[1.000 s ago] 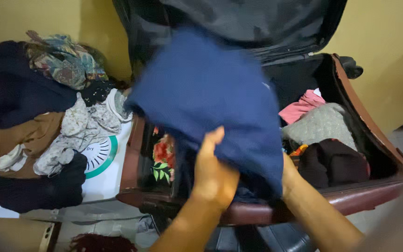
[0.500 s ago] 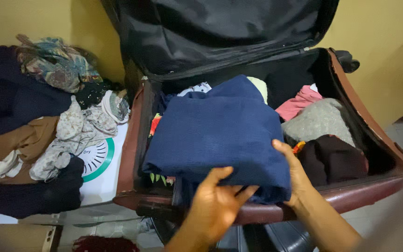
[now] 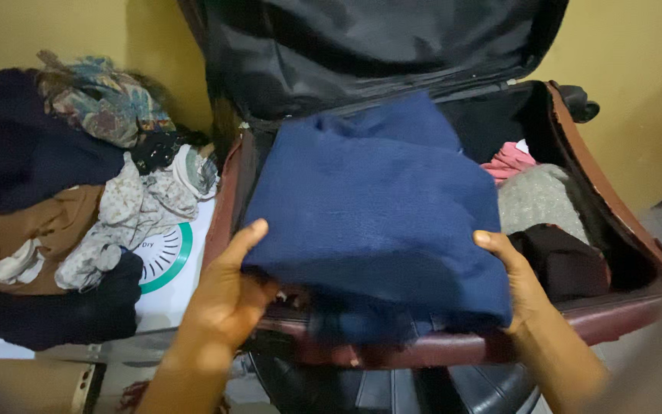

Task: The person picks up a pair of blue jeans from a pile of clothes, folds them into a rectangular shape, and places them into an open suitcase already containing other garments.

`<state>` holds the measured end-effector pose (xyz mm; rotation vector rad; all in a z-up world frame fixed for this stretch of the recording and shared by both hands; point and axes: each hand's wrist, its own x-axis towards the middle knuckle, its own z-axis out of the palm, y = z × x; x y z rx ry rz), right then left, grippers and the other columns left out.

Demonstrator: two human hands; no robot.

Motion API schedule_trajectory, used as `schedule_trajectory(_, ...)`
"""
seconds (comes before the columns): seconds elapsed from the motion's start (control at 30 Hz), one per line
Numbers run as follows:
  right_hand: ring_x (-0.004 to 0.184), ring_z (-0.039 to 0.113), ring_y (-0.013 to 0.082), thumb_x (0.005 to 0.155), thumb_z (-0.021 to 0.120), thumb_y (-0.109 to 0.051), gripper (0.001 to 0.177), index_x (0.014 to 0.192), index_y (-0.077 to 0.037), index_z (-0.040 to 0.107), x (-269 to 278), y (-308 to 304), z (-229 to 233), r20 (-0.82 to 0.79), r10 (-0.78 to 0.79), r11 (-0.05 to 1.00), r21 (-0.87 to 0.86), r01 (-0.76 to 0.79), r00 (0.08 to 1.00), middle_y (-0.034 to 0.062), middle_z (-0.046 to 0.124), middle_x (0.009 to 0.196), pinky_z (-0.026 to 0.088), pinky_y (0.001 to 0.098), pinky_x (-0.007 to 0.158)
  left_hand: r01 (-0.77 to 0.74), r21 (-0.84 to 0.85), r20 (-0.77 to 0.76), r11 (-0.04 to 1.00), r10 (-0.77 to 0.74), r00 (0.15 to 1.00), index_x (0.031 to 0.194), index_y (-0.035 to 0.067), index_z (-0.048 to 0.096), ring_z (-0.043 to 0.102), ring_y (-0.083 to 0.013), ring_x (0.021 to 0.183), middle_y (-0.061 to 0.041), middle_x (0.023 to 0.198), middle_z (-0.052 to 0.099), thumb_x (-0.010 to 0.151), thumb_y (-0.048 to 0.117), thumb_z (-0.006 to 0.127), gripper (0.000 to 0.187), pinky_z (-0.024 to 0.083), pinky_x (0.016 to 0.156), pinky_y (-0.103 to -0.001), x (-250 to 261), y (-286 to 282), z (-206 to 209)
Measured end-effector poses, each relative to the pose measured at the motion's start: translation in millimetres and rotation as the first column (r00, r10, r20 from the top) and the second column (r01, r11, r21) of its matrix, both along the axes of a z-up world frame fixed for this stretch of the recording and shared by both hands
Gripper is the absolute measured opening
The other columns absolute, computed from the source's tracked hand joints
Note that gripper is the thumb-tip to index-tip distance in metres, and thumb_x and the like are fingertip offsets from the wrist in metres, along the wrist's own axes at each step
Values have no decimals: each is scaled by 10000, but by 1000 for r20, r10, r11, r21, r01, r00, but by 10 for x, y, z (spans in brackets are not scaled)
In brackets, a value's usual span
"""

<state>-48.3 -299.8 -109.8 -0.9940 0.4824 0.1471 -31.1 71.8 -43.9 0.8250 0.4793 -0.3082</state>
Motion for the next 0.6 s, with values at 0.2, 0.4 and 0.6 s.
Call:
schedule_trajectory(0.2,948,710,268,722,747,-364,753,1375,-39,563,3,113,124,-161,-1,994,-109,-16,987,155,686,1164,585,425,846,285,637,-243,716,-163,956,1267,37,571,684,-345,1099,-186,1283,601,747,127,802,576,588,840,-600,-12,23,-183)
schedule_trajectory(0.4,972,719,303,751,730,-327,744,1401,-11,555,-56,169,261,-132,-13,995,-104,-1,991,203,691,1166,597,434,850,48,891,-265,-451,-432,862,1314,68,574,675,-338,1142,-200,1209,690,800,548,789,735,555,946,-422,78,-115,324)
schedule_trajectory(0.6,933,696,286,691,731,-244,832,1462,-6,525,-181,276,662,120,159,986,-78,-150,980,206,681,1182,596,428,820,-621,780,332,79,-893,303,1549,41,368,339,-440,1454,-240,1574,410,618,679,903,1249,234,1151,-539,271,-715,1057)
